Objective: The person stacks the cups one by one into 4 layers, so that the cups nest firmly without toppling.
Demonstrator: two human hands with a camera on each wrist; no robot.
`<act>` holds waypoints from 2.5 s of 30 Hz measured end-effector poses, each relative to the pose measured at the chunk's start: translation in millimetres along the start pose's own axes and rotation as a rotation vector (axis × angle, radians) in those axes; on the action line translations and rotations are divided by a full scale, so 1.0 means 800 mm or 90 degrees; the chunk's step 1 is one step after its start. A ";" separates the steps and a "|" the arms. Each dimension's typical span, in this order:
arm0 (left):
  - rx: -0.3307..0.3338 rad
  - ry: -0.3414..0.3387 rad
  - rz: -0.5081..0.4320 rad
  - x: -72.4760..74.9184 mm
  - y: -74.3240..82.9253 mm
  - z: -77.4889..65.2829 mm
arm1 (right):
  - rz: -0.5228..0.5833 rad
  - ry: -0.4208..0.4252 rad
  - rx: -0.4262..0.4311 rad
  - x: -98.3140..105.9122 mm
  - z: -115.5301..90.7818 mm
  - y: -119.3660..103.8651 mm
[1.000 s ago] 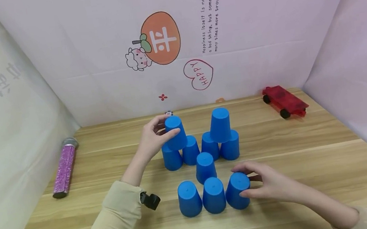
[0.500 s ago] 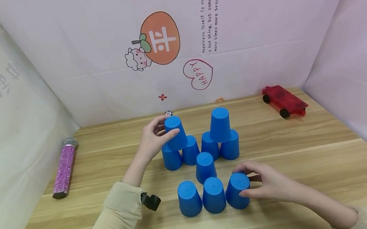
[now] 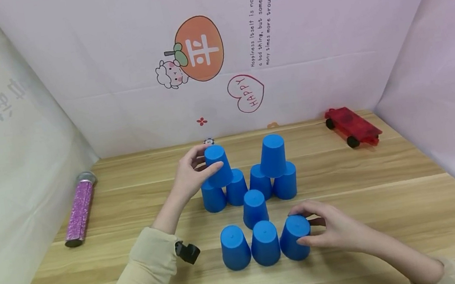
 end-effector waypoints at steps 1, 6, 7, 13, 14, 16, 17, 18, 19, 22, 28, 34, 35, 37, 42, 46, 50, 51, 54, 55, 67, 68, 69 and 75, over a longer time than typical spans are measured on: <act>-0.004 -0.002 -0.006 0.000 0.000 -0.001 | -0.001 0.001 -0.001 0.000 0.000 0.000; -0.013 -0.002 -0.034 0.007 0.002 -0.008 | 0.013 0.010 -0.003 0.006 -0.004 0.001; -0.011 0.001 -0.037 0.009 0.002 -0.010 | 0.014 0.014 -0.003 0.008 -0.005 0.001; -0.008 0.011 -0.051 0.025 -0.001 -0.025 | 0.000 0.055 -0.010 0.026 -0.013 -0.001; -0.009 0.012 -0.056 0.028 -0.001 -0.028 | -0.006 0.066 -0.011 0.030 -0.015 -0.002; -0.009 0.017 -0.061 0.034 -0.001 -0.034 | -0.018 0.089 -0.004 0.038 -0.017 -0.003; -0.009 0.019 -0.062 0.037 -0.001 -0.038 | -0.026 0.102 0.005 0.042 -0.018 -0.004; -0.008 0.020 -0.064 0.040 -0.001 -0.041 | -0.036 0.115 0.012 0.046 -0.019 -0.005; -0.007 0.021 -0.065 0.043 -0.001 -0.044 | -0.045 0.130 0.024 0.051 -0.019 -0.007; -0.002 0.023 -0.063 0.050 -0.001 -0.055 | -0.071 0.170 0.055 0.066 -0.019 -0.013; -0.014 0.031 -0.074 0.060 0.005 -0.078 | -0.100 0.237 0.056 0.107 -0.013 -0.040; -0.013 0.041 -0.089 0.065 0.011 -0.100 | -0.116 0.291 0.046 0.147 -0.002 -0.074; -0.012 0.041 -0.089 0.066 0.012 -0.104 | -0.114 0.300 0.044 0.152 0.002 -0.080; -0.007 0.042 -0.085 0.066 0.013 -0.110 | -0.114 0.312 0.041 0.158 0.010 -0.092; 0.004 0.058 -0.063 0.064 0.014 -0.124 | -0.120 0.310 0.039 0.165 0.037 -0.120; 0.010 0.076 -0.066 0.060 0.017 -0.133 | -0.124 0.279 0.033 0.165 0.062 -0.140; 0.015 0.071 -0.070 0.051 0.018 -0.143 | -0.116 0.243 0.048 0.159 0.090 -0.156; 0.016 0.070 -0.068 0.049 0.018 -0.145 | -0.113 0.234 0.052 0.157 0.097 -0.159; 0.009 0.065 -0.064 0.039 0.021 -0.151 | -0.107 0.208 0.060 0.147 0.117 -0.166; 0.007 0.062 -0.064 0.036 0.022 -0.153 | -0.105 0.198 0.061 0.143 0.124 -0.167; 0.124 -0.008 -0.055 -0.008 0.026 -0.170 | -0.131 0.097 0.055 0.112 0.191 -0.153; 0.127 -0.009 -0.064 -0.010 0.027 -0.171 | -0.134 0.087 0.050 0.109 0.195 -0.150; 0.126 -0.007 -0.074 -0.012 0.027 -0.172 | -0.139 0.079 0.046 0.107 0.198 -0.148; 0.118 0.005 -0.110 -0.023 0.025 -0.177 | -0.161 0.039 0.026 0.093 0.213 -0.135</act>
Point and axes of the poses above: each hand's wrist, its own z-axis towards the middle knuckle, its own x-axis out of the back of the hand, y = z × x, the point moved 3 cm from there along z, towards the middle knuckle, and after that the axes turned 13 degrees about z, right-handed, at the moved point
